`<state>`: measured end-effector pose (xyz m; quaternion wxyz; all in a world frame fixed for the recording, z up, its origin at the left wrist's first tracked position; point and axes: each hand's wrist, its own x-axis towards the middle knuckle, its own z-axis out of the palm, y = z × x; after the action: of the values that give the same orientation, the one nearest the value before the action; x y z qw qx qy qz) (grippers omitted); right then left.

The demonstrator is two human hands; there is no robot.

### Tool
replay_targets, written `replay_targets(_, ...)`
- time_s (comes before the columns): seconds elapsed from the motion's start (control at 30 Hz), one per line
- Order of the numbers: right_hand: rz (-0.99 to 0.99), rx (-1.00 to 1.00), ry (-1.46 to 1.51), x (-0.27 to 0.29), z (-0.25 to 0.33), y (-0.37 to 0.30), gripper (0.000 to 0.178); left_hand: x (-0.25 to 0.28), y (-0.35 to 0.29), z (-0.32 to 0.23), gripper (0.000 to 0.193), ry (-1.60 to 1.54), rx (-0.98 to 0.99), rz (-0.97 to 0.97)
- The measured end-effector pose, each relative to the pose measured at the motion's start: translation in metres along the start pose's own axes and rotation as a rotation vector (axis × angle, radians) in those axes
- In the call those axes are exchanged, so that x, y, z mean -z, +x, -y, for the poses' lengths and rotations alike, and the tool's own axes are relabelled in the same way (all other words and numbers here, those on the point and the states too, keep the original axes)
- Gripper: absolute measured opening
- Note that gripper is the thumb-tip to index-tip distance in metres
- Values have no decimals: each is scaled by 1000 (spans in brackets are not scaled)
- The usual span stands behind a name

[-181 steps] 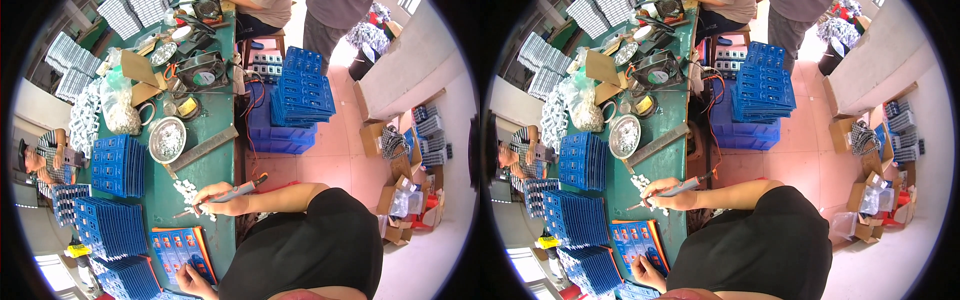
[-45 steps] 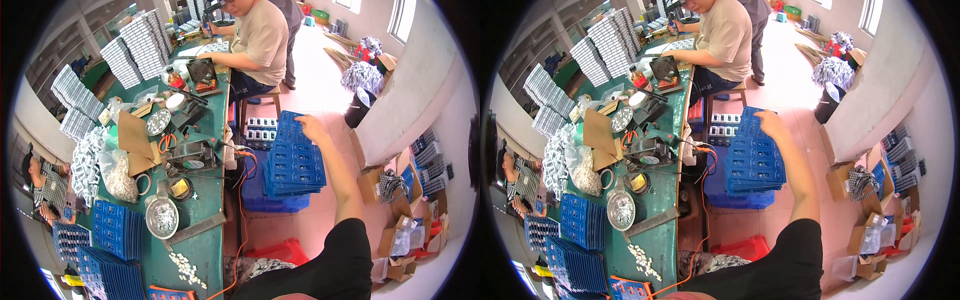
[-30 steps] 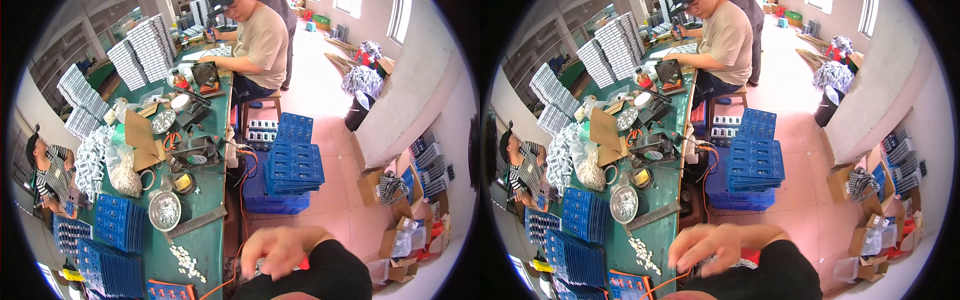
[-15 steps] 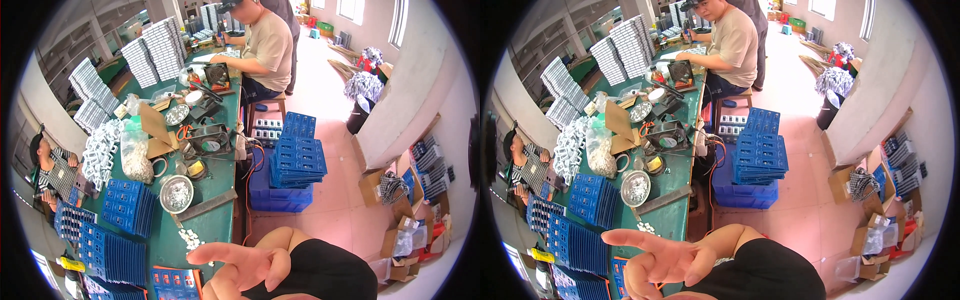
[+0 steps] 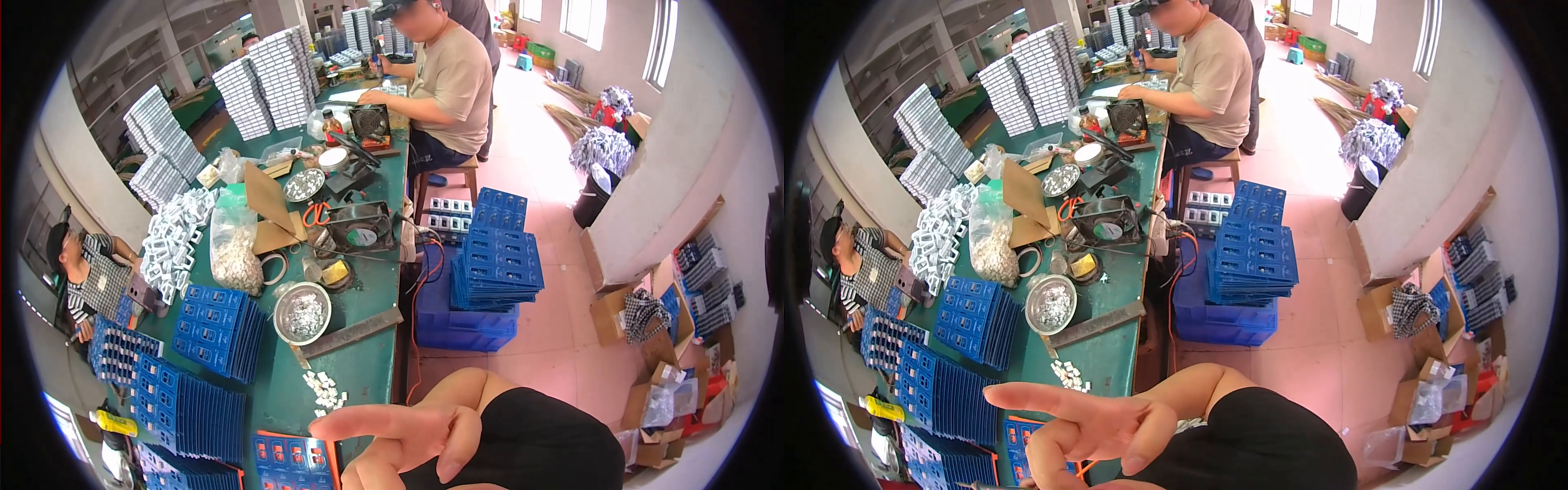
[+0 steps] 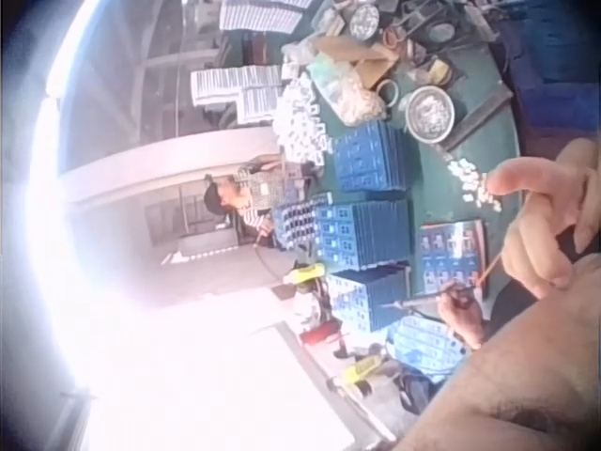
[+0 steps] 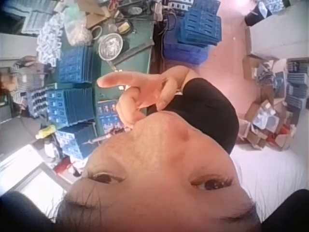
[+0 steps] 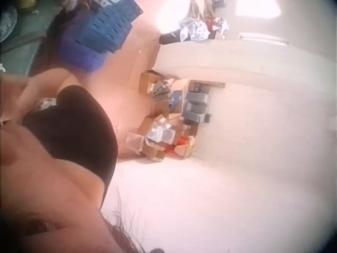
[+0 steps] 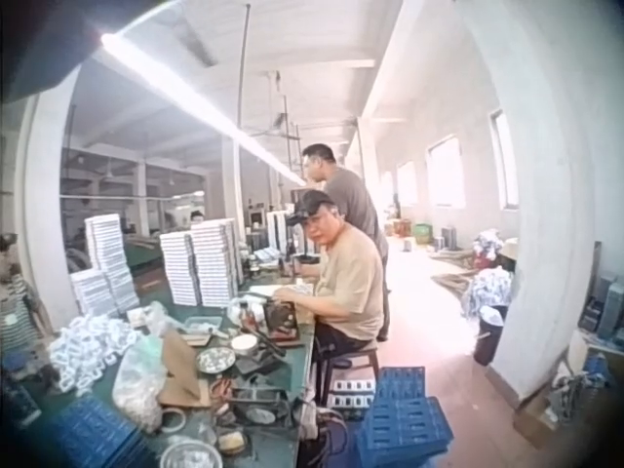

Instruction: The person solders components onto a circuit board using a soldering iron and solder wire, then places the finished board onto a stack. The person then positions an orange fixture on the table, mounts another circuit board onto it, and solders connections using the soldering iron and solder wire.

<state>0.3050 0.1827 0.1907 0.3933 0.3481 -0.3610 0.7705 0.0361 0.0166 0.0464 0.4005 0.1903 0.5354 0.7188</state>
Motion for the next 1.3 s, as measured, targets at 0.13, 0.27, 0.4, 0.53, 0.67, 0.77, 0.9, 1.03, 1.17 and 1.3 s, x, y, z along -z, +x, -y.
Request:
replay_targets(0.13,103,154,-20,16,-4,-8,98,20,17,18,38,-79,-2,46)
replay_targets(0.27,-153,360,-305,34,9,-22,98,22,22,19,36,-91,9,76)
replay_targets(0.4,-867,672,-1039,129,103,-43,73,31,22,16,33,-78,-71,103)
replay_targets(0.53,-1640,200,-1009,260,275,-146,11,53,32,23,30,-9,-64,60)
replay_targets(0.67,-1799,-30,-886,326,319,-176,20,14,7,-13,29,-121,-3,22)
replay_targets(0.77,-1884,-38,-813,352,350,-183,19,45,21,8,31,15,-35,8)
replay_targets(0.9,-1817,-65,-647,370,351,-225,25,25,17,-10,35,-213,81,134)
replay_targets(1.03,-1781,40,-661,345,328,-219,15,19,22,-16,37,-110,80,81)
replay_targets(1.17,-1527,280,-893,287,252,-171,75,84,86,-2,37,485,-806,1313)
replay_targets(1.3,-1575,-44,-868,248,276,-203,74,65,40,24,36,-194,80,82)
